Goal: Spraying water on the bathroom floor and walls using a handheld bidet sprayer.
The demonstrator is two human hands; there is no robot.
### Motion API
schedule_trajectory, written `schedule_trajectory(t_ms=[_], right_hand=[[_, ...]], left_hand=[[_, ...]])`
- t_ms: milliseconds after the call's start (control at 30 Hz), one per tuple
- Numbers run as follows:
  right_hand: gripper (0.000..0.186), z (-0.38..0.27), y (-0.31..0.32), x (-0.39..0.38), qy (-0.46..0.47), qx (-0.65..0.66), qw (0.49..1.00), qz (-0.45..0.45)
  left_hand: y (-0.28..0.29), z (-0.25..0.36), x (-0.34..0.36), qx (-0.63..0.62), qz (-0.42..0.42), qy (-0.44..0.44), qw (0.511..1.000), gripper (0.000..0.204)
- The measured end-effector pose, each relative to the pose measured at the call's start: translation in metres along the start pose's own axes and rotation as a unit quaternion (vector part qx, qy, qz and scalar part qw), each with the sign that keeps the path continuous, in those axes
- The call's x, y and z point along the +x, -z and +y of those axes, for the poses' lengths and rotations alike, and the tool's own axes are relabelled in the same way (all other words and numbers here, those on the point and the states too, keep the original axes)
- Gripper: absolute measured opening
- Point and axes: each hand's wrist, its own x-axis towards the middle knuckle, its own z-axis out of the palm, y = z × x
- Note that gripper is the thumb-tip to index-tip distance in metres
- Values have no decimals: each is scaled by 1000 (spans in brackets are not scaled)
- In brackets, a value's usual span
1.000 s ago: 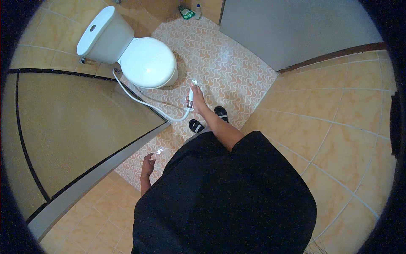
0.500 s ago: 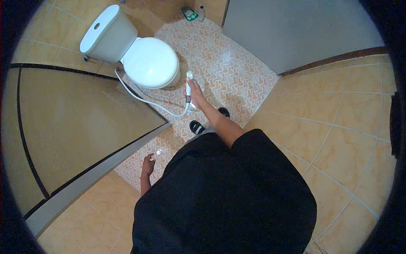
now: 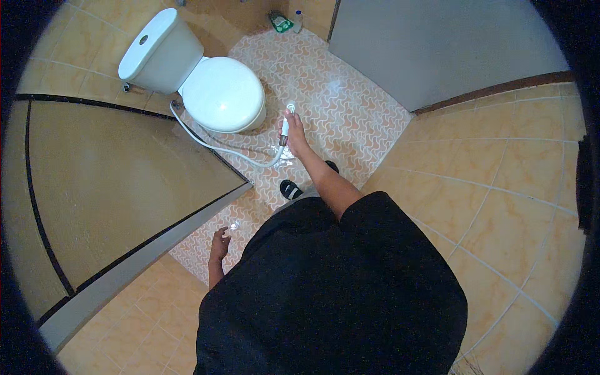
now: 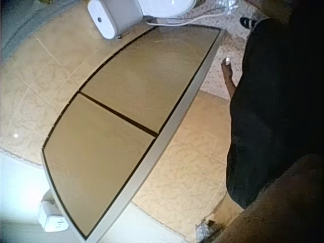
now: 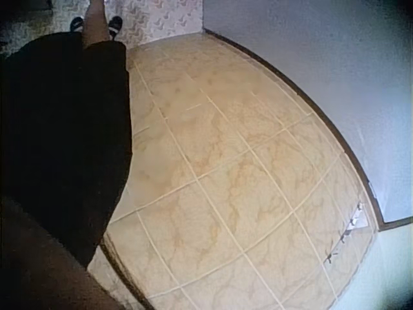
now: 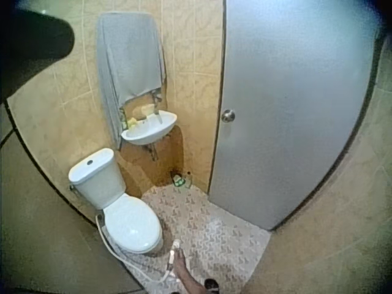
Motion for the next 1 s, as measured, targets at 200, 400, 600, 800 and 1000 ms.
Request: schedule_trajectory(t_ms=[200,400,600,800,1000], right_hand=[[29,-10,8,-2,-8,14,999,43],[27,-11,17,-1,32,15,998,49],[24,-25,6,-1,74,-56,995,40],[24,-28,5,1,100,-54,993,39],[25,-24,11,-5,98,-5,991,93]], left_hand=[[0,-7,7,10,-5,-16,1000,37],[-4,-11,10,-34,-8,-30,999,38],[-1,1,9,-2,-12,-7,1000,38],[-8,-20,16,-10,-9,-31,999,36],[1,-9,18,20,-27,-31,999,35]])
